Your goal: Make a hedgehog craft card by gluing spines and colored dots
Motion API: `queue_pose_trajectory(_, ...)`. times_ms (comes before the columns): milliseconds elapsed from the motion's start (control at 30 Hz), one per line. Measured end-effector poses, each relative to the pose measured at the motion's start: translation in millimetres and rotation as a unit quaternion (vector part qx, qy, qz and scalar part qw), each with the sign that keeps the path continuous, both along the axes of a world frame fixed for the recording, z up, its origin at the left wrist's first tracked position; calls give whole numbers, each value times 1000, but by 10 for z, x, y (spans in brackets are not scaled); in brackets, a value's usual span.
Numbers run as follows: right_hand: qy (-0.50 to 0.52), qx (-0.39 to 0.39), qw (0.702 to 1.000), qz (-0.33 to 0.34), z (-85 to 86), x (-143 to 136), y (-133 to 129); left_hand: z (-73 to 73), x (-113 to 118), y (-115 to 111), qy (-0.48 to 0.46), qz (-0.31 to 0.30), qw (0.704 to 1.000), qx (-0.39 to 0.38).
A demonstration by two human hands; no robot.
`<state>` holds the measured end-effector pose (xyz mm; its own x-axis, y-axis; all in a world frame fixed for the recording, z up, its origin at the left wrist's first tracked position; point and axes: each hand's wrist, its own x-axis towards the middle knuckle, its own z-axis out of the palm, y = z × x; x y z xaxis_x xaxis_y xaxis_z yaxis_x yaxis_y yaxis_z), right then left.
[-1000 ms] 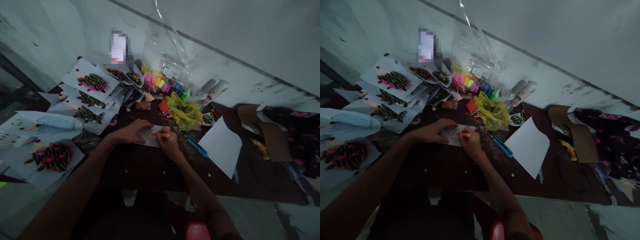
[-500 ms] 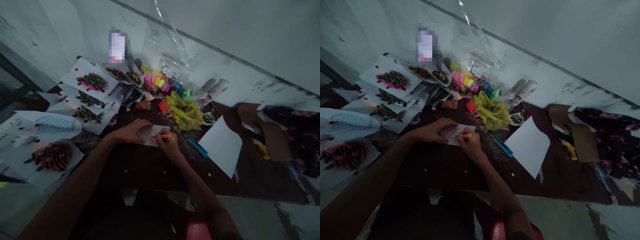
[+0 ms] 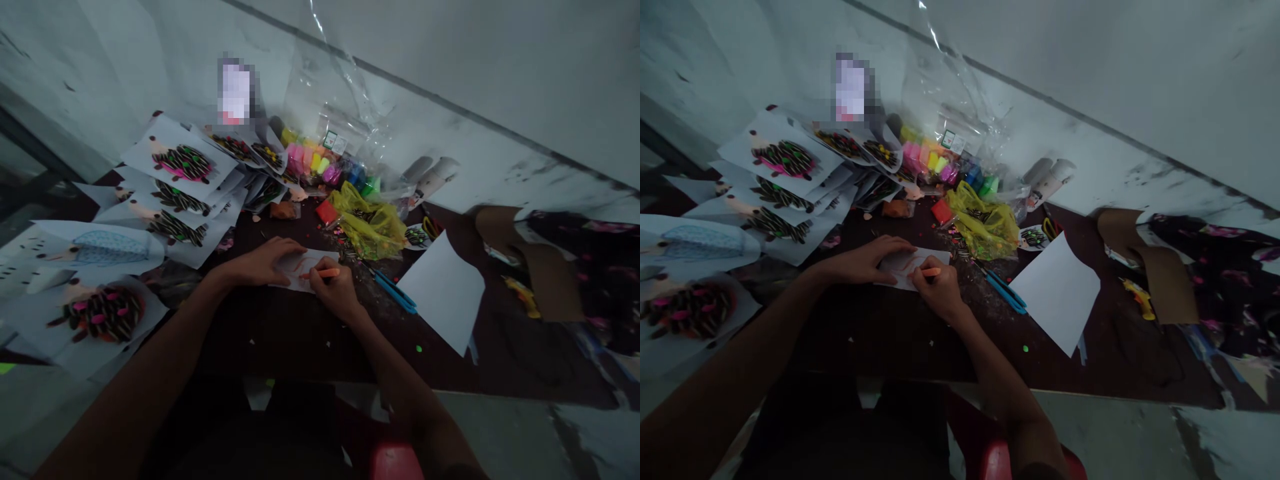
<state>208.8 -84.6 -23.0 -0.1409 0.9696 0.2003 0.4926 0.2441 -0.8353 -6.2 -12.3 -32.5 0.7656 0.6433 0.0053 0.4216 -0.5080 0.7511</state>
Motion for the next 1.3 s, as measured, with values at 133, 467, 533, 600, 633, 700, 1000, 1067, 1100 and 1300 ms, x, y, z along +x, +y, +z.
queue_pose_trajectory(133, 28, -39, 999, -5, -7, 15, 10, 1, 4, 0, 1, -1, 1000, 7)
queue_pose_trajectory(467, -31, 92, 988, -121, 30, 404, 186, 0, 5, -17, -23, 63, 998, -9)
queue_pose_trajectory(533, -114, 117, 977, -136, 14, 495, 177, 8, 19, -25, -57, 88, 994, -12)
queue_pose_trajectory(600, -193, 117, 963, -145, -7, 544, 138, 19, 47, -39, -93, 113, 989, -19)
queue_pose_trajectory(633, -225, 109, 957, -147, -16, 550, 111, 23, 63, -46, -109, 125, 986, -22)
queue_pose_trajectory(700, -276, 91, 945, -146, -28, 537, 54, 25, 91, -59, -132, 144, 981, -19)
queue_pose_trajectory(1000, -385, 90, 912, -112, -30, 512, -97, -49, 90, -15, -129, 218, 963, 92)
queue_pose_trajectory(1067, -395, 92, 909, -94, -21, 526, -138, -56, 93, -6, -140, 234, 957, 104)
queue_pose_trajectory(1100, -399, 90, 908, -86, -17, 532, -158, -55, 95, -4, -147, 244, 953, 107)
queue_pose_trajectory(1300, -391, 108, 910, -87, -16, 552, -169, -31, 94, -7, -160, 319, 931, 73)
